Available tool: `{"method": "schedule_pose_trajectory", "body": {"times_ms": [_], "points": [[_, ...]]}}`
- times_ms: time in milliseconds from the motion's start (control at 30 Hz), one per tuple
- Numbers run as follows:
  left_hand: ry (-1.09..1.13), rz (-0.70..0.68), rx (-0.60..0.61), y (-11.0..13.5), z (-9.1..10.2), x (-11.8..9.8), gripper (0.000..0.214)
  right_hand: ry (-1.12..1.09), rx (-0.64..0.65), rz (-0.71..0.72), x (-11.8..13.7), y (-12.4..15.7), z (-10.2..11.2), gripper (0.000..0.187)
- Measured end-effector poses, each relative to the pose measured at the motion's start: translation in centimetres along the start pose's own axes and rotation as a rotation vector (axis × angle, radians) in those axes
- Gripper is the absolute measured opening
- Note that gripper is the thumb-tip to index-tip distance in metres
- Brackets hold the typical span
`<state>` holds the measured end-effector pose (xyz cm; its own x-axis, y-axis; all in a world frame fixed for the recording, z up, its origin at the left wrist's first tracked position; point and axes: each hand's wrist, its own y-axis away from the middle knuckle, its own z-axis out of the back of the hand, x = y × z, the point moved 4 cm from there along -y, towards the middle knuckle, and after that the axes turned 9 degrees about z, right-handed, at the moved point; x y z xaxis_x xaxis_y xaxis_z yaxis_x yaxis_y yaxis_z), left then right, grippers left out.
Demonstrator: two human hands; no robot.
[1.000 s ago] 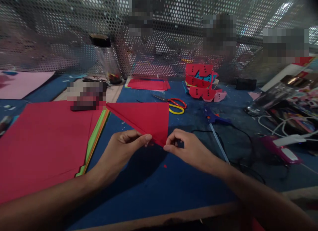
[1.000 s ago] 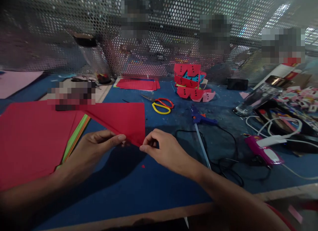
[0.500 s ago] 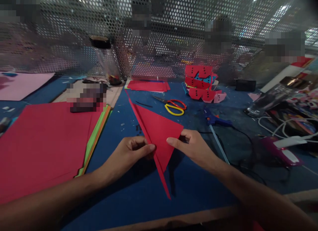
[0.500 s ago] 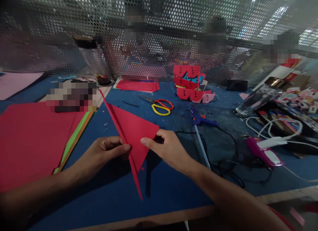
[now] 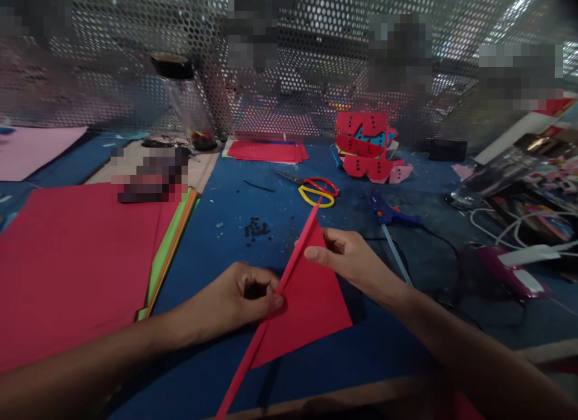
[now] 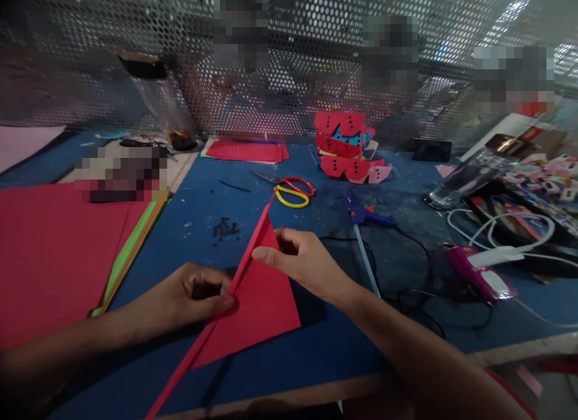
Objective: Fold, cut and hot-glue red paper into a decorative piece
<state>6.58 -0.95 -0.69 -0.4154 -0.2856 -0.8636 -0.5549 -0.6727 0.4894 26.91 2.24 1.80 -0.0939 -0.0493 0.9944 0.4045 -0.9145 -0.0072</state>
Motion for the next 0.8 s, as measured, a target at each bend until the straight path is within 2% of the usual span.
{"method": "schedule_pose_trajectory", "body": {"times_ms": [133, 400, 700, 800], "points": [[0.010, 0.026, 0.055, -0.1, -0.1, 0.6, 0.036, -0.016, -0.008, -0.027, -0.5, 0.1, -0.5, 0.036], [0.090, -0.016, 0.037, -0.3, 0.0, 0.6, 0.023, 0.025, -0.137, 0.019, -0.3, 0.3, 0.4, 0.032], [0.136, -0.016, -0.061, -0.3, 0.0, 0.3, 0.024, 0.100, -0.228, 0.037, -0.4, 0.1, 1.1, 0.035], [0.153, -0.008, -0.144, -0.2, 0.3, 0.2, 0.032, 0.222, -0.168, 0.097, 0.1, -0.1, 1.5, 0.036]]}}
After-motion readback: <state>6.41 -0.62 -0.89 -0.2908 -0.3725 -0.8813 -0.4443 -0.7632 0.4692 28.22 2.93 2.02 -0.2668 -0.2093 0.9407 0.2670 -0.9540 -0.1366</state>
